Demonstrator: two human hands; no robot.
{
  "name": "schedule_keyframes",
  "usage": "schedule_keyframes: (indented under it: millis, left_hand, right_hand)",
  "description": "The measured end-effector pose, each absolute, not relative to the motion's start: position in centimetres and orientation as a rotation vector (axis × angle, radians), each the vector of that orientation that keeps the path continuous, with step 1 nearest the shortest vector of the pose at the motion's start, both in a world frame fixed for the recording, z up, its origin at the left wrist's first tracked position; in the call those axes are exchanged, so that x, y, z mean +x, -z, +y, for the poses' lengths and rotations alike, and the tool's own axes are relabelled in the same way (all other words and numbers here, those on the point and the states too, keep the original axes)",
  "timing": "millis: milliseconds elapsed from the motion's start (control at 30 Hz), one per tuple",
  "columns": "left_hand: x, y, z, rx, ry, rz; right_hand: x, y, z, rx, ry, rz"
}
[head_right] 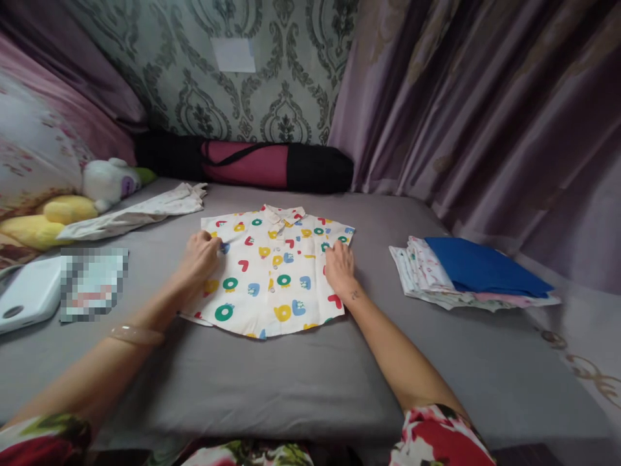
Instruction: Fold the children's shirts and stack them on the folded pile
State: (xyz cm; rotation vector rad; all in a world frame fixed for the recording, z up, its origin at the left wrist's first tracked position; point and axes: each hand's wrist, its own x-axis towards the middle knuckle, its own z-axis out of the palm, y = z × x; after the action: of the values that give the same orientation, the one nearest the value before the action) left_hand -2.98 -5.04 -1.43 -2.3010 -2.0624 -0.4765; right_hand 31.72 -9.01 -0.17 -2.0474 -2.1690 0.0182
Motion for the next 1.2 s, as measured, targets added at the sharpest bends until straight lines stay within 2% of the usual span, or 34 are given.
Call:
schedule_keyframes:
  millis: [67, 200, 400, 700, 1033, 1200]
  left_hand:
    - [-1.5, 1.0, -4.9, -2.384, 0.474, -1.887]
    - [1.4, 1.7, -3.6, -2.799, 0.424, -1.578]
    - [1.6, 4.3, -2.3, -2.823, 0.199, -1.692]
    - [-0.6, 3.0, -7.8, -2.948, 0.057, -1.528]
    - [-5.8, 1.3, -14.0, -3.040, 0.019, -1.673]
    - [-3.6, 0.0, -14.6, -3.053, 0.084, -1.670]
  right_hand:
    - [30.1, 0.0, -8.4, -1.931, 0.020, -2.258]
    - [27.1, 1.1, -6.0, -1.778, -0.225, -2.386]
    - [26.7, 2.4, -5.2, -1.801, -0.378, -2.427]
    - [28.6, 1.4, -12.3, -1.556, -0.415, -2.649]
    - [30.5, -0.8, -21.7, -1.221, -0.597, -2.795]
    - [28.3, -1.9, -21.7, -1.191, -0.566, -2.687]
